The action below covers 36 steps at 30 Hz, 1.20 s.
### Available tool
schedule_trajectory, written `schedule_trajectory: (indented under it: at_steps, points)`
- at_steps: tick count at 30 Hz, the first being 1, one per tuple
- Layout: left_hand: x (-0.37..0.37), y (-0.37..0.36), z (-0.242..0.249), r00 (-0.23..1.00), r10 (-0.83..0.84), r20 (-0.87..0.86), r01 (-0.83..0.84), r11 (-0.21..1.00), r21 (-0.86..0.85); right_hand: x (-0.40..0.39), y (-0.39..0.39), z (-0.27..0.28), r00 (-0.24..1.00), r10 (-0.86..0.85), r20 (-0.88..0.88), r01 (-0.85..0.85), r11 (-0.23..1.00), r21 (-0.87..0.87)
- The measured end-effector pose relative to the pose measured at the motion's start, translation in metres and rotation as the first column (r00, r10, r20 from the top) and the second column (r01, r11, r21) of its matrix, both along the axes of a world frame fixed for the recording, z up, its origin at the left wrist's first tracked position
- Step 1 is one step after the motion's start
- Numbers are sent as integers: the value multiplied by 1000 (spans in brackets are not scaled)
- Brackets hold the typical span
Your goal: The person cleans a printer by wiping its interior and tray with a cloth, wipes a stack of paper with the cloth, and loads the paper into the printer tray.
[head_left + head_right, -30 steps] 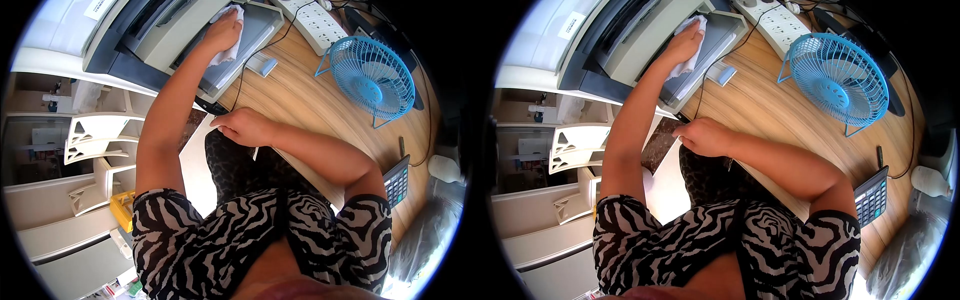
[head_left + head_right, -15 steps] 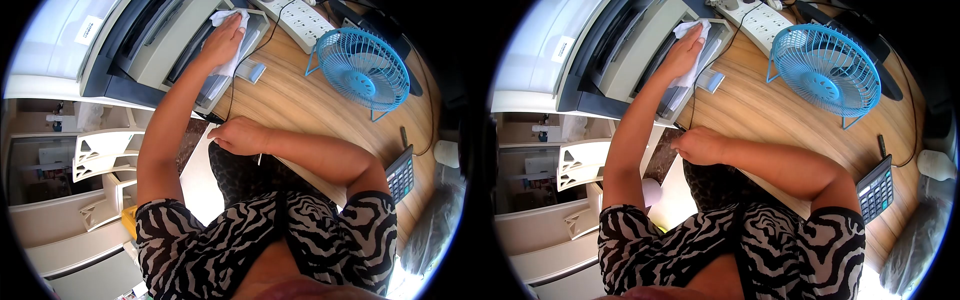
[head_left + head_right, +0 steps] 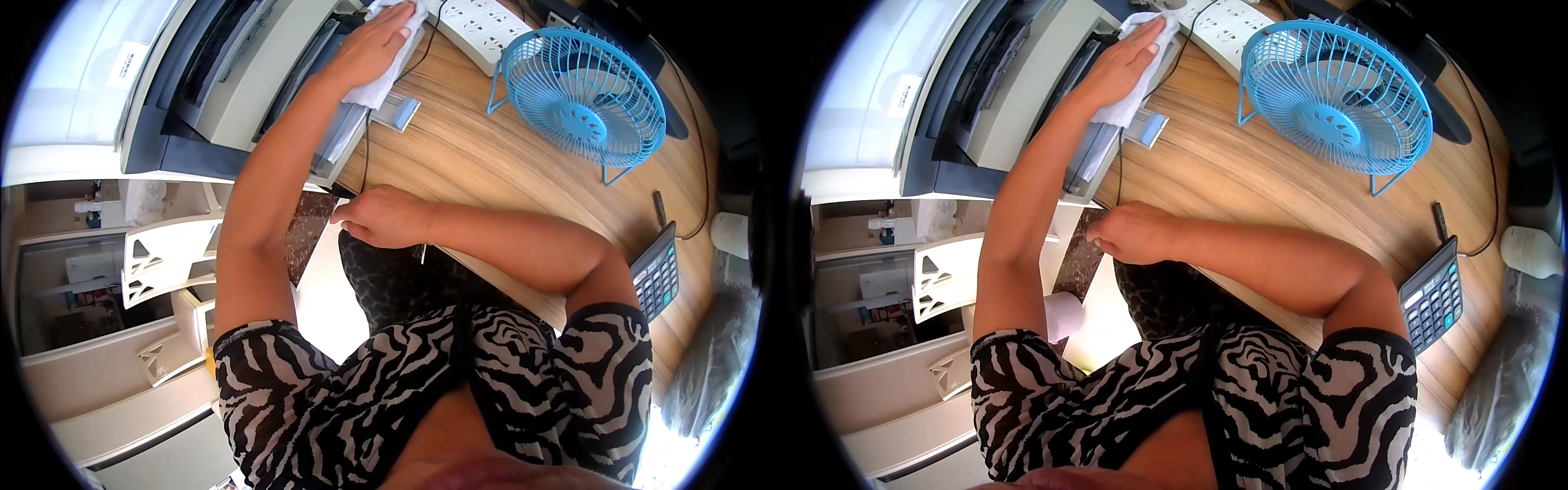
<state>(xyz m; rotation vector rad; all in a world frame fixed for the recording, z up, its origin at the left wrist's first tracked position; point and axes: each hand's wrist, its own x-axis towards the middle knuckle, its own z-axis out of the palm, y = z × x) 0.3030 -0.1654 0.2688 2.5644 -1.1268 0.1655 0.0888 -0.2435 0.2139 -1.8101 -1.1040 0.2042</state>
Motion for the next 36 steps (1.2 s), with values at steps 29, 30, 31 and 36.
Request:
schedule_trajectory:
  at_steps: [29, 30, 31, 36]
  points:
    - [-208, 133, 4, 839, 539, -77, -534, 788, -307, -3, -6, 15, 1000, 24, -3, -25, 996, -85]
    - [-207, 135, -6, 870, 493, 27, -464, 835, -296, -3, -5, 13, 1000, 19, 18, -17, 998, -64]
    - [-205, 138, -14, 843, 538, 12, -504, 796, -335, -3, -4, 9, 999, 13, 38, -12, 999, -43]
    - [-209, 128, -32, 791, 610, 42, -526, 713, -463, -3, -2, 2, 998, -5, 67, 5, 1000, 0]
